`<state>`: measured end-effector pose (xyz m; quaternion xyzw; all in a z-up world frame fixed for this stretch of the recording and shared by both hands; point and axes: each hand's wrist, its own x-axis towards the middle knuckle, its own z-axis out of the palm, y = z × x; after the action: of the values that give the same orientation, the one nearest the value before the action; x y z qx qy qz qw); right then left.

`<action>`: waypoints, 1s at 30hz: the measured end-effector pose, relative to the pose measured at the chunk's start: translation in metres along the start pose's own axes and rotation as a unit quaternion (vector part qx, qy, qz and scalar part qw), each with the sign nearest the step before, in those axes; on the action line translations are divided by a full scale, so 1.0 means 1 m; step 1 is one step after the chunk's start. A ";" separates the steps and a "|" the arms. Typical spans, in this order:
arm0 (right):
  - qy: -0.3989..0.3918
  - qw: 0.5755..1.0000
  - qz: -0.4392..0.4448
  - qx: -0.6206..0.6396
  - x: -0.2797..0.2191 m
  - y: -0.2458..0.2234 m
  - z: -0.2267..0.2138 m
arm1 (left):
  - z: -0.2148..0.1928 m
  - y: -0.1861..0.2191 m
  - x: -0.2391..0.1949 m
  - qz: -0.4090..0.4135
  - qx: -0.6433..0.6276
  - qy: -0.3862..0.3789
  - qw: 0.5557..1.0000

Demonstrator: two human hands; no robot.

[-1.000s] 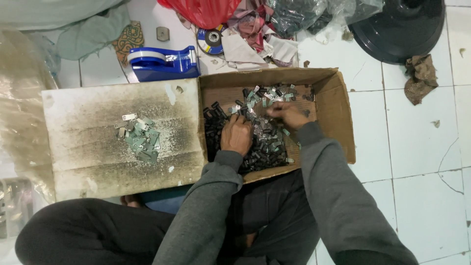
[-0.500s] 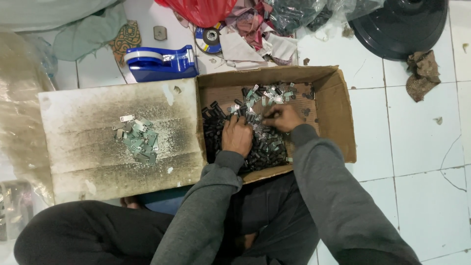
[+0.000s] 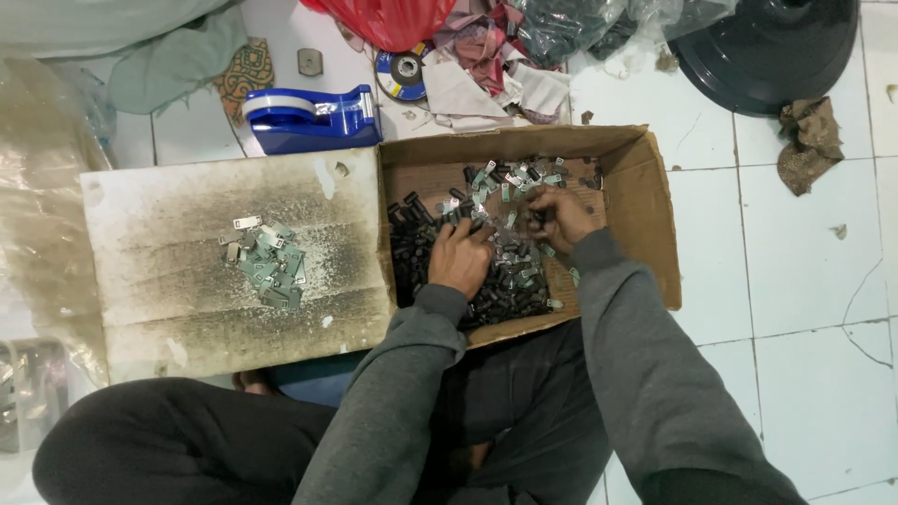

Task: The person sits on the floor and sorts small electronic components from a cardboard box onto a white board. They pick up handfuls of mixed parts, separate the lighter-colored components, and place them on the board while leaving the darker parts in the box.

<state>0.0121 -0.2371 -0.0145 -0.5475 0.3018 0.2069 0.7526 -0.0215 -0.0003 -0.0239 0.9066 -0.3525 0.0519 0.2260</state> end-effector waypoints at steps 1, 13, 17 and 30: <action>0.001 1.000 -0.001 0.000 -0.007 -0.004 0.006 | 0.000 0.000 0.001 0.001 0.000 0.000 1.000; 0.032 0.798 -0.235 -0.554 0.004 0.017 0.025 | 0.030 -0.004 -0.006 0.065 0.008 0.047 0.997; 0.006 0.792 -0.199 -0.576 0.018 0.035 0.010 | 0.018 -0.001 -0.005 0.049 -0.006 0.038 0.998; -0.016 0.997 -0.054 -0.056 0.003 0.007 0.000 | -0.030 0.002 0.024 -0.496 -0.580 0.200 0.615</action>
<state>0.0094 -0.2343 -0.0214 -0.6012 0.2476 0.1911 0.7354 -0.0028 -0.0029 0.0102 0.5902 0.2477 -0.1037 0.7613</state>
